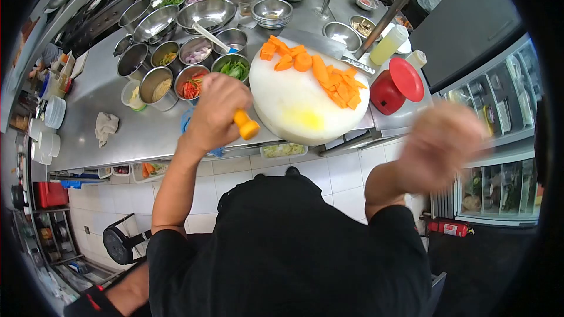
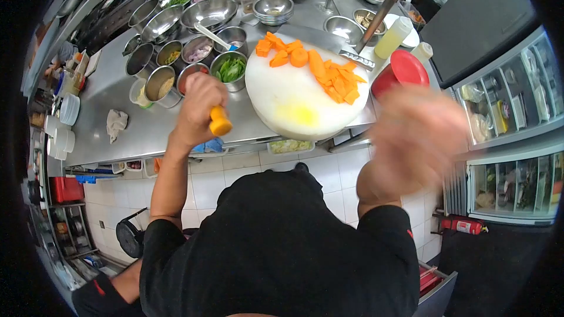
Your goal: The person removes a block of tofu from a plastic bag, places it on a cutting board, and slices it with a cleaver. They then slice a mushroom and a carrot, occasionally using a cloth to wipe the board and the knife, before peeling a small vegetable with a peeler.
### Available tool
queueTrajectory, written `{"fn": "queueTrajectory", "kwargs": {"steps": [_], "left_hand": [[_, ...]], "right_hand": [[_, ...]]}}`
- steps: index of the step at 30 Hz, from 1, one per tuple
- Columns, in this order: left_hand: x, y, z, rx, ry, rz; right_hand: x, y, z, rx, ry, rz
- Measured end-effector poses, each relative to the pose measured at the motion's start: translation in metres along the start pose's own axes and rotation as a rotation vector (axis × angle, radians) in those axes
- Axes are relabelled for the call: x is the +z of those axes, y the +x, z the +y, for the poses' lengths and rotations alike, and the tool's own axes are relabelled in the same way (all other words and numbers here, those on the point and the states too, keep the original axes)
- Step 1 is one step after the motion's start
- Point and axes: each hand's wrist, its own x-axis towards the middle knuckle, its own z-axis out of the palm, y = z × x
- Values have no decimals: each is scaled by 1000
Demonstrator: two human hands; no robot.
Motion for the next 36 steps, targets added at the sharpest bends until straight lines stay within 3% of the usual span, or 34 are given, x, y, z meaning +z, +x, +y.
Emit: {"fn": "queueTrajectory", "kwargs": {"steps": [1,2,3,6,9,12,14,16,17,19,20,22,23,24,26,29,36], "left_hand": [[7,-1,0,37,-13,11],[13,-3,1,71,-27,20],[20,-3,6,63,-25,19],[42,-2,17,82,-128,61],[60,-8,20,71,-176,-53],[54,-21,7,64,-207,-192],[46,-35,0,11,-181,-225],[47,-45,-3,-21,-164,-261],[49,-48,-4,12,-146,-235],[54,-53,-4,54,-110,-240],[55,-56,-4,42,-105,-235],[58,-59,-5,61,-46,-61],[58,-61,-6,60,-49,-56],[57,-65,-8,35,-33,-33],[59,-72,-8,18,-27,-6],[69,-86,-6,-16,24,169],[63,-105,-12,-131,138,287]], "right_hand": [[17,-18,17,211,-204,-115],[48,-9,1,578,243,-391],[65,-33,13,885,412,-575],[97,-94,39,1467,788,-682],[104,-108,44,1363,647,-665],[85,-105,68,1124,270,-664],[76,-94,75,1142,214,-747],[78,-98,80,1323,448,-862],[89,-102,74,1320,468,-886],[111,-104,53,1542,648,-1034],[120,-113,49,1541,649,-1049],[136,-138,45,1615,829,-1001],[144,-144,39,1632,966,-854],[151,-141,32,1635,958,-853],[161,-127,26,1672,1383,-680],[173,-151,46,1740,1440,-632],[210,-141,56,1650,1705,-958]]}}
